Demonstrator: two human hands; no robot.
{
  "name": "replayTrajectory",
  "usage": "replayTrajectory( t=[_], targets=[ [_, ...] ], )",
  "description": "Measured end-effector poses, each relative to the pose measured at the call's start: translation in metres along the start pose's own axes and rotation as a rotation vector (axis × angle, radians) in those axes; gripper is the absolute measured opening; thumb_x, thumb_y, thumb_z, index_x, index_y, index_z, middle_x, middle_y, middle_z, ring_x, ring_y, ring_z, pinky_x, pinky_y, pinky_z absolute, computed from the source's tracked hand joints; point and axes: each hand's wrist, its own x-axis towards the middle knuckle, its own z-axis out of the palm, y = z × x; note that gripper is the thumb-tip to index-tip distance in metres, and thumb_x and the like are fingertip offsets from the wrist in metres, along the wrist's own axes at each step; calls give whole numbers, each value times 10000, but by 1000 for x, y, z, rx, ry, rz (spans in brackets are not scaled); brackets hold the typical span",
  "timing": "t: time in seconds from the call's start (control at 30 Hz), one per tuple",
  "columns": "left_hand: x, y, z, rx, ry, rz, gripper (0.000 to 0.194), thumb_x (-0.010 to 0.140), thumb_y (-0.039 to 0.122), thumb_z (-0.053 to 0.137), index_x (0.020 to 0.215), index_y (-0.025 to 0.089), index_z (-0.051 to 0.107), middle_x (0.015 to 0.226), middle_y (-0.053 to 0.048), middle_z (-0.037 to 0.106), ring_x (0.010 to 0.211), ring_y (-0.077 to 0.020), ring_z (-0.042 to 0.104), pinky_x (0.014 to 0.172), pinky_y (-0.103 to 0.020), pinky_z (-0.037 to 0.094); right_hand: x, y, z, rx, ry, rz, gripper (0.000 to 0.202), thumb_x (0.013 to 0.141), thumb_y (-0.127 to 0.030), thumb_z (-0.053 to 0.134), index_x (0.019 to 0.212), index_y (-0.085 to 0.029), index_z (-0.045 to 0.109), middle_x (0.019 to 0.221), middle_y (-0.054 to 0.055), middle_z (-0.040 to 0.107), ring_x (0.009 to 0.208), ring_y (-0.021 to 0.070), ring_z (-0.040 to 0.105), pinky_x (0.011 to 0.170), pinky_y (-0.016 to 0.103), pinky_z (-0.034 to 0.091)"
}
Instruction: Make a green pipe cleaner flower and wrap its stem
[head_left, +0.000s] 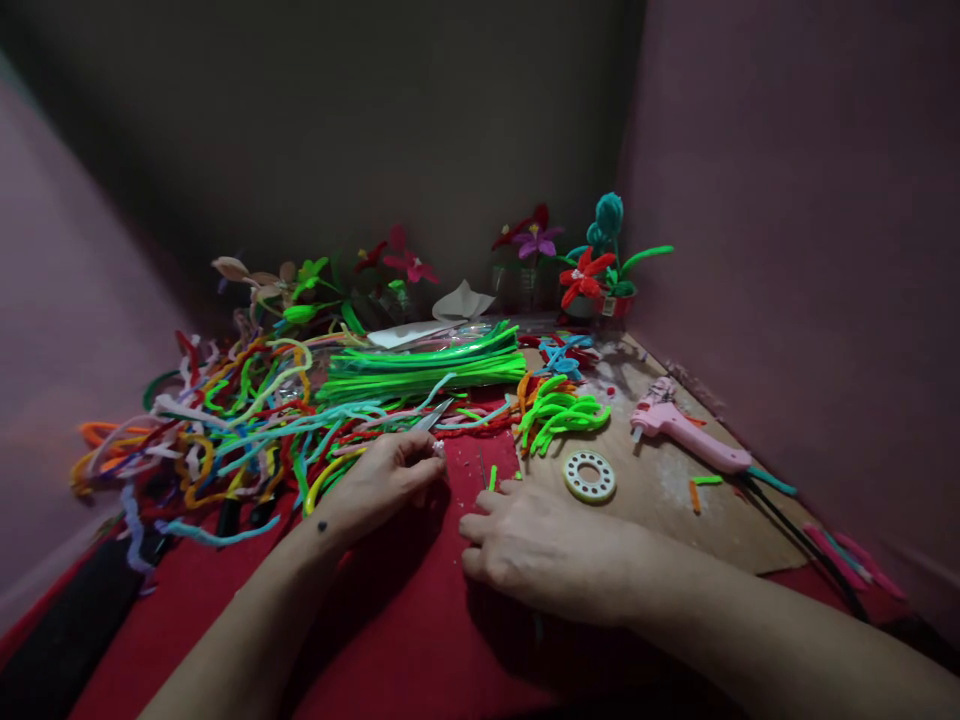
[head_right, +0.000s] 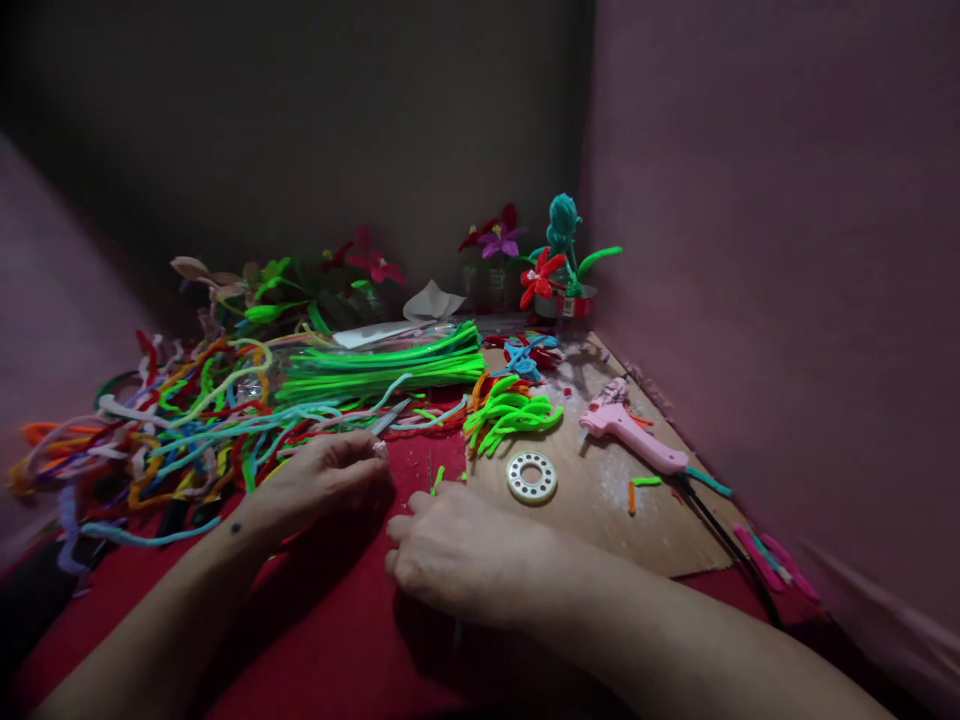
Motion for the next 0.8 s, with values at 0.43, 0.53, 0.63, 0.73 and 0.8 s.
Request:
replayTrajectory(
  t=[0.43, 0.53, 0.63, 0.73, 0.8],
  targets=[
    [1, 5, 11, -484, 23, -52, 149, 732, 297, 563, 765, 179, 480, 434, 67, 504, 302, -77, 394, 278, -175, 343, 0, 0, -1, 16, -24, 11, 152, 862, -160, 467, 786, -148, 598, 756, 36, 571, 651, 150, 472, 468, 290, 217],
    [1, 3, 14, -521, 12, -61, 165, 716, 282, 585, 818, 180, 504, 445, 68, 507, 318, -83, 403, 285, -182, 354, 1, 2, -1, 36, -23, 11, 144, 855, -162, 470, 775, -155, 590, 776, 36, 563, 667, 145, 465, 490, 278, 233],
    [4, 7, 19, -538, 19, -50, 155, 705, 262, 597, 805, 169, 524, 474, 58, 525, 344, -72, 417, 320, -172, 344, 4, 5, 1, 54, -25, -2, 95, 809, -174, 503, 779, -163, 592, 807, 39, 560, 688, 154, 466, 496, 287, 262],
    [14, 18, 22, -502, 50, -17, 137, 671, 235, 627, 731, 149, 540, 496, 50, 531, 387, -57, 444, 376, -162, 342, 7, 7, 6, 89, -9, -17, 72, 739, -207, 538, 776, -173, 590, 794, 36, 550, 703, 166, 473, 518, 300, 303],
    [26, 28, 25, -424, 84, -4, 133, 662, 239, 633, 711, 142, 556, 462, 57, 513, 363, -52, 422, 370, -167, 322, 9, 9, 8, 114, 10, -7, 85, 721, -211, 524, 772, -179, 585, 774, 27, 542, 690, 161, 476, 537, 301, 322]
  ],
)
